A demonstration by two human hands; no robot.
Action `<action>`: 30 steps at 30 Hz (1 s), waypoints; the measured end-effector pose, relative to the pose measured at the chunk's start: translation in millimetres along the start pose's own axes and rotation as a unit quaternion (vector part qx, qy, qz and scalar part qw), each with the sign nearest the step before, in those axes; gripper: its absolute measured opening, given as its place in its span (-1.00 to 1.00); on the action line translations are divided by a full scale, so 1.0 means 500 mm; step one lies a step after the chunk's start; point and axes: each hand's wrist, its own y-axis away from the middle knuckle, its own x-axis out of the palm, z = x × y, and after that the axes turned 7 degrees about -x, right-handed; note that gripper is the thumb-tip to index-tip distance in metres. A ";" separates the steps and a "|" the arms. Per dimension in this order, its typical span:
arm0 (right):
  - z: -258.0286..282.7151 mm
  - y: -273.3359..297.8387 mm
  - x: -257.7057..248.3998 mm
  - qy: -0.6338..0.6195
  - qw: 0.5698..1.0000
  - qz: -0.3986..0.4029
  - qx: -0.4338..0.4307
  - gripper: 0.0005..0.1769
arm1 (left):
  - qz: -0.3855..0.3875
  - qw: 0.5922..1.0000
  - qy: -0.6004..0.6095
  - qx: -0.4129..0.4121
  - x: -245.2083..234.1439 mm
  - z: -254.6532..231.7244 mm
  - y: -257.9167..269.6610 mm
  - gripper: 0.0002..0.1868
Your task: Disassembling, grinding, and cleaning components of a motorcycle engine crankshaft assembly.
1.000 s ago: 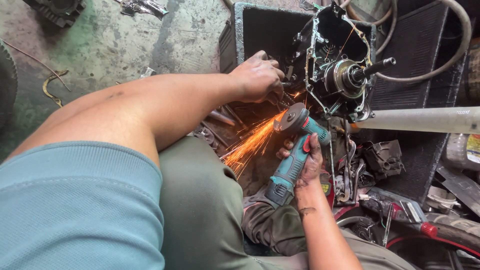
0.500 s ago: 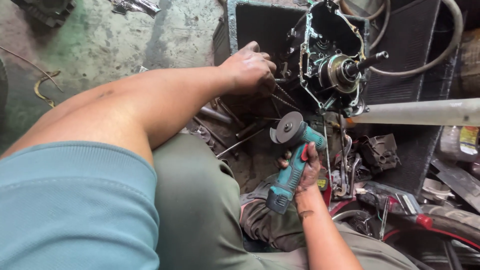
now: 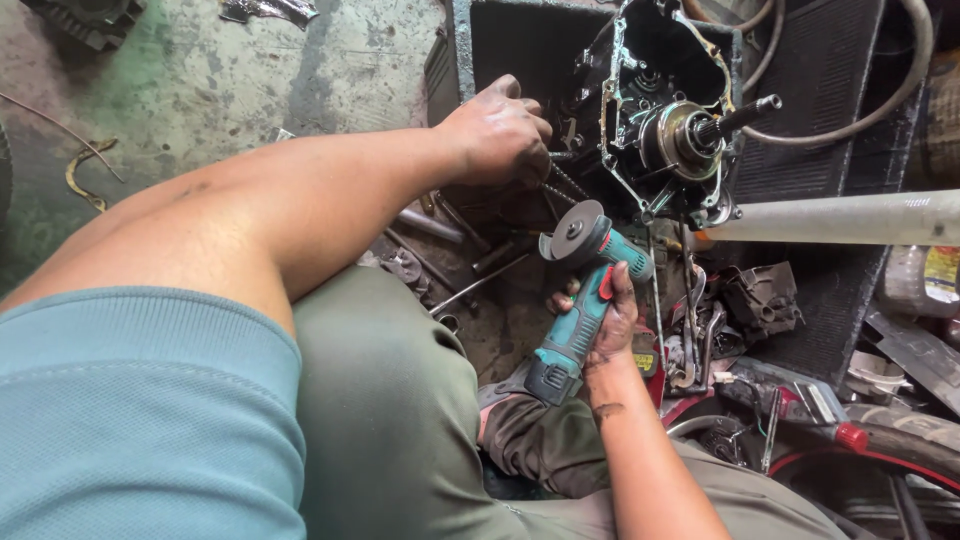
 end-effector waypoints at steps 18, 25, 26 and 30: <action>-0.001 -0.019 0.028 -0.003 1.000 0.006 0.005 -0.35 | 0.007 1.000 0.011 -0.006 -0.002 -0.003 0.001 -0.85; -0.010 -0.023 0.011 -0.027 1.000 -0.013 -0.005 -0.42 | 0.012 1.000 0.021 -0.006 -0.008 -0.006 0.005 -0.86; -0.008 -0.020 0.032 -0.010 0.999 -0.034 -0.017 -0.42 | 0.013 1.000 0.019 0.001 -0.005 -0.006 0.005 -0.88; -0.012 -0.020 0.010 0.018 0.998 -0.038 -0.040 -0.45 | -0.022 1.000 0.005 0.019 0.010 0.007 0.001 -0.90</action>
